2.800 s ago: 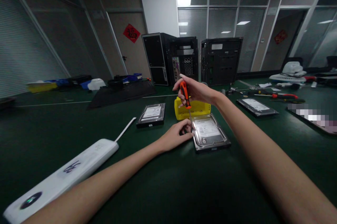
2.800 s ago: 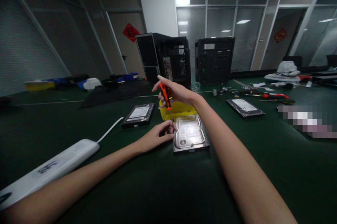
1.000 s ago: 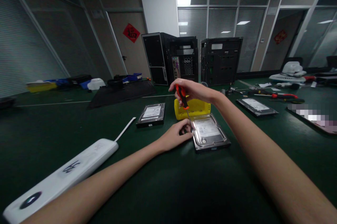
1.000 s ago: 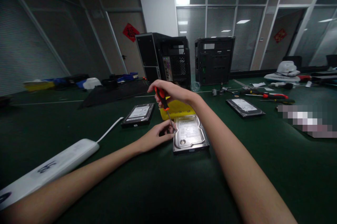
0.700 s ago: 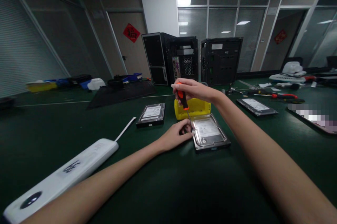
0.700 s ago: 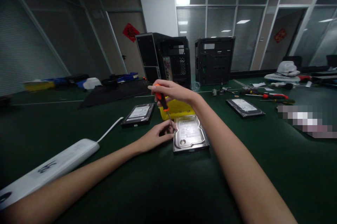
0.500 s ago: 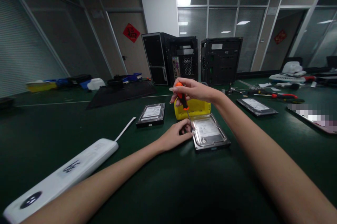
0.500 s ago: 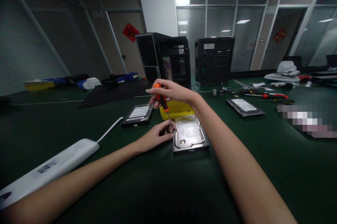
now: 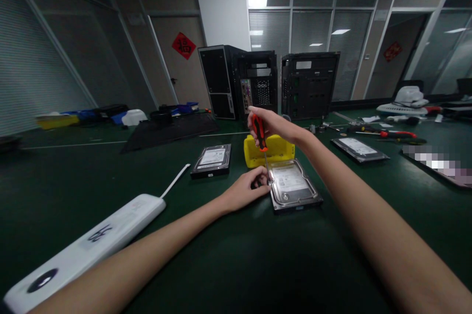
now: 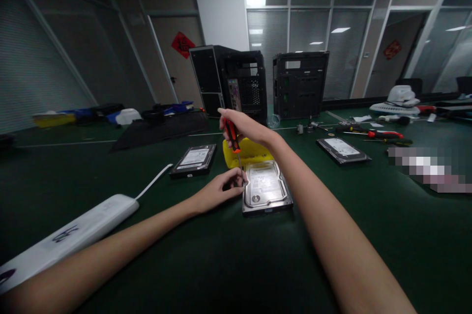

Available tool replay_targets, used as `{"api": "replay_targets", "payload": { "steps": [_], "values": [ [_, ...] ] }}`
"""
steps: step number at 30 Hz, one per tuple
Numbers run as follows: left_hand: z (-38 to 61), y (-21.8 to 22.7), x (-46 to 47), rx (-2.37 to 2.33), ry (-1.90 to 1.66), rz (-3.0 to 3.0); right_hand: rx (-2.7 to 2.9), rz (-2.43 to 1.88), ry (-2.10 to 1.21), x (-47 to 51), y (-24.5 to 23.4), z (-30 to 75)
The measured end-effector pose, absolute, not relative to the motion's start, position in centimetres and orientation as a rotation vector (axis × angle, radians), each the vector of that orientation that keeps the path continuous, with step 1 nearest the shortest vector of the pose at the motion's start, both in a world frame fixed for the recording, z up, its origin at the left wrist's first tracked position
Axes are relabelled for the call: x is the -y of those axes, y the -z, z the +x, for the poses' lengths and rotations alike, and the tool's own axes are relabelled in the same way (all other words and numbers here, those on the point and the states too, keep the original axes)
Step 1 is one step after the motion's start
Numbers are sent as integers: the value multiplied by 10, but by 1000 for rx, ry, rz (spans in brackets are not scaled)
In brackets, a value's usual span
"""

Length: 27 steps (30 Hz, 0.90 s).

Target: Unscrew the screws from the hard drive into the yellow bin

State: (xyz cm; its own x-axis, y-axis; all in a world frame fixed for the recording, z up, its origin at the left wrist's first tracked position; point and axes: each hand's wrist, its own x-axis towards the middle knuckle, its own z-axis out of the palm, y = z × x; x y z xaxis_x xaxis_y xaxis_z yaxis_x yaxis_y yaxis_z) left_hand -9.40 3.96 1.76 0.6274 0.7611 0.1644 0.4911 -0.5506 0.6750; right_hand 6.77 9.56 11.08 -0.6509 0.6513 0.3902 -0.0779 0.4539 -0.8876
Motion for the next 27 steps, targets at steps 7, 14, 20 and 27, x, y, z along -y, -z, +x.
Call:
{"api": "replay_targets", "payload": {
  "steps": [7,14,20,27],
  "values": [
    [-94,-16,-41,-952,-608,2266,1920,-373,-1353,-98,-109,71],
    [-93,-17,-40,-958,-610,2270,1843,-243,-1499,-97,-105,73],
    [-93,-20,-38,-967,-589,2272,1936,-288,-1361,-96,-107,69],
    [-93,-19,-38,-982,-599,2258,1898,-298,-1536,-88,-113,67]
  ]
}}
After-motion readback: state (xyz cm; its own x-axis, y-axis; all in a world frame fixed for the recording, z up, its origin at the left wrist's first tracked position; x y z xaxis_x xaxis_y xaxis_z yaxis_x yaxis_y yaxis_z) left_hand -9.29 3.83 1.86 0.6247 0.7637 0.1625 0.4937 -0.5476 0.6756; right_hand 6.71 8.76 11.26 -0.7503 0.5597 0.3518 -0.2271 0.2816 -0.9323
